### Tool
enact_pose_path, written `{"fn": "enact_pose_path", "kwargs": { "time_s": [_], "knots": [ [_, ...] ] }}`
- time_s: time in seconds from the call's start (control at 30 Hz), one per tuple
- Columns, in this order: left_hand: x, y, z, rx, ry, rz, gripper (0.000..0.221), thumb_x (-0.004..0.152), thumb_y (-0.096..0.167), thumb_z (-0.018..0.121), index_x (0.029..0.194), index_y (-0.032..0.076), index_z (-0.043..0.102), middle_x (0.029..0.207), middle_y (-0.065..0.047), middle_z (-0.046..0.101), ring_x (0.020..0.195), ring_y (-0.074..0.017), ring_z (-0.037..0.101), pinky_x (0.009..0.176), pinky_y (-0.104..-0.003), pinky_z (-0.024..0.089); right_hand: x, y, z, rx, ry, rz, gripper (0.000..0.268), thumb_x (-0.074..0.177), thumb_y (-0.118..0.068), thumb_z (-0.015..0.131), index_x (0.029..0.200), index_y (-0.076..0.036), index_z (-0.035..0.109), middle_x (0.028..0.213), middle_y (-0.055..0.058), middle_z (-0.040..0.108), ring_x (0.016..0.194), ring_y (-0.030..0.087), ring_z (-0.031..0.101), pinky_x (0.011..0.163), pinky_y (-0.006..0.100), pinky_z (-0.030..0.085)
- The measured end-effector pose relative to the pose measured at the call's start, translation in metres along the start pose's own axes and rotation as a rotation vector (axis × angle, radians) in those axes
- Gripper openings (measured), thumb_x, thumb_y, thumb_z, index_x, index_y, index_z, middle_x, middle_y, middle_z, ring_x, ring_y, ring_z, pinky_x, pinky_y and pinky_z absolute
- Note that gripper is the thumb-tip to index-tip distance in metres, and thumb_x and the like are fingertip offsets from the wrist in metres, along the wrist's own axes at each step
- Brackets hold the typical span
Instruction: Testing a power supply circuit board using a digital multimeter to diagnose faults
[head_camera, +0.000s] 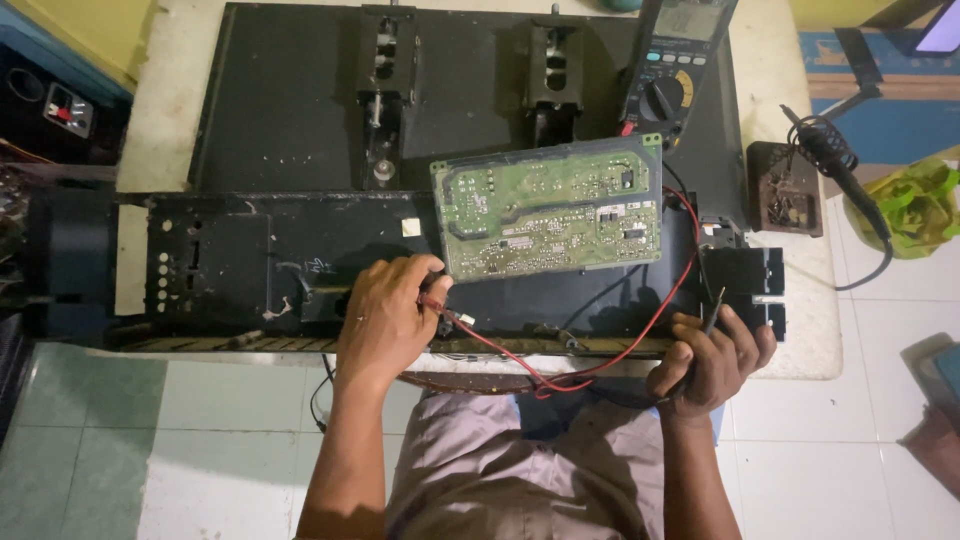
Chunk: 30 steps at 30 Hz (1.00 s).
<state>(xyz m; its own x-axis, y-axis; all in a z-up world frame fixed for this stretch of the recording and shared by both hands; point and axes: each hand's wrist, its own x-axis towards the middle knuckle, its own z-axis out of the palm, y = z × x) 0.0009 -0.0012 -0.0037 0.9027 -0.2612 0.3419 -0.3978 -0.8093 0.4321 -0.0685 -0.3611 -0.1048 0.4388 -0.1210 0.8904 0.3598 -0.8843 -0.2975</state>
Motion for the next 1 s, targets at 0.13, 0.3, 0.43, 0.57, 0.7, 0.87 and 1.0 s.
{"fn": "enact_pose_path", "kwargs": {
  "time_s": [0.13, 0.3, 0.43, 0.57, 0.7, 0.87, 1.0],
  "knots": [
    [-0.0009, -0.002, 0.0014, 0.002, 0.008, 0.016, 0.021, 0.097, 0.028, 0.068, 0.109, 0.01, 0.07, 0.076, -0.014, 0.068, 0.072, -0.0392, 0.068, 0.071, -0.05, 0.054, -0.0011, 0.0005, 0.0, -0.004, -0.003, 0.009, 0.035, 0.108, -0.034, 0.055, 0.088, -0.011, 0.072, 0.088, 0.006, 0.076, 0.117, 0.034, 0.065, 0.129, 0.047, 0.02],
    [0.0004, -0.0003, -0.0003, -0.007, 0.005, 0.014, 0.023, 0.098, 0.028, 0.068, 0.11, 0.009, 0.071, 0.074, -0.013, 0.066, 0.071, -0.0381, 0.068, 0.069, -0.049, 0.054, 0.0014, -0.0013, 0.0002, -0.005, 0.001, 0.002, 0.034, 0.108, -0.033, 0.055, 0.088, -0.011, 0.072, 0.087, 0.007, 0.076, 0.116, 0.034, 0.065, 0.128, 0.047, 0.021],
    [-0.0007, -0.0015, 0.0008, -0.001, -0.005, 0.01, 0.023, 0.097, 0.029, 0.068, 0.11, 0.01, 0.072, 0.074, -0.012, 0.066, 0.072, -0.0371, 0.068, 0.068, -0.049, 0.054, -0.0011, 0.0001, -0.0001, -0.005, -0.001, 0.009, 0.034, 0.107, -0.034, 0.056, 0.088, -0.012, 0.073, 0.088, 0.007, 0.076, 0.116, 0.035, 0.065, 0.128, 0.048, 0.021],
    [0.0004, -0.001, -0.0001, -0.017, -0.02, 0.001, 0.024, 0.098, 0.029, 0.067, 0.11, 0.009, 0.073, 0.075, -0.013, 0.066, 0.071, -0.0372, 0.068, 0.068, -0.048, 0.054, -0.0017, 0.0013, 0.0009, -0.011, 0.001, 0.009, 0.036, 0.108, -0.036, 0.055, 0.087, -0.012, 0.072, 0.087, 0.007, 0.076, 0.116, 0.034, 0.065, 0.129, 0.047, 0.02],
    [0.0003, -0.0021, -0.0005, -0.008, -0.005, 0.018, 0.024, 0.098, 0.029, 0.068, 0.11, 0.009, 0.073, 0.075, -0.013, 0.066, 0.072, -0.0369, 0.068, 0.07, -0.047, 0.054, -0.0043, 0.003, 0.0006, -0.005, 0.007, 0.015, 0.035, 0.107, -0.035, 0.056, 0.086, -0.011, 0.072, 0.086, 0.007, 0.076, 0.115, 0.034, 0.065, 0.129, 0.048, 0.02],
    [-0.0002, -0.0018, -0.0002, 0.007, -0.004, 0.026, 0.023, 0.097, 0.028, 0.069, 0.11, 0.01, 0.072, 0.074, -0.013, 0.065, 0.071, -0.0374, 0.067, 0.07, -0.048, 0.054, -0.0033, 0.0035, 0.0014, -0.007, 0.009, 0.004, 0.035, 0.107, -0.035, 0.056, 0.087, -0.012, 0.073, 0.086, 0.006, 0.076, 0.115, 0.034, 0.065, 0.128, 0.048, 0.021],
    [-0.0005, -0.0035, 0.0009, -0.015, 0.001, 0.029, 0.023, 0.096, 0.028, 0.069, 0.11, 0.009, 0.073, 0.076, -0.013, 0.066, 0.072, -0.0382, 0.068, 0.071, -0.049, 0.054, 0.0001, -0.001, 0.004, 0.023, 0.042, 0.013, 0.033, 0.105, -0.033, 0.058, 0.086, -0.012, 0.073, 0.085, 0.008, 0.076, 0.116, 0.034, 0.066, 0.128, 0.048, 0.02]
  ]
}}
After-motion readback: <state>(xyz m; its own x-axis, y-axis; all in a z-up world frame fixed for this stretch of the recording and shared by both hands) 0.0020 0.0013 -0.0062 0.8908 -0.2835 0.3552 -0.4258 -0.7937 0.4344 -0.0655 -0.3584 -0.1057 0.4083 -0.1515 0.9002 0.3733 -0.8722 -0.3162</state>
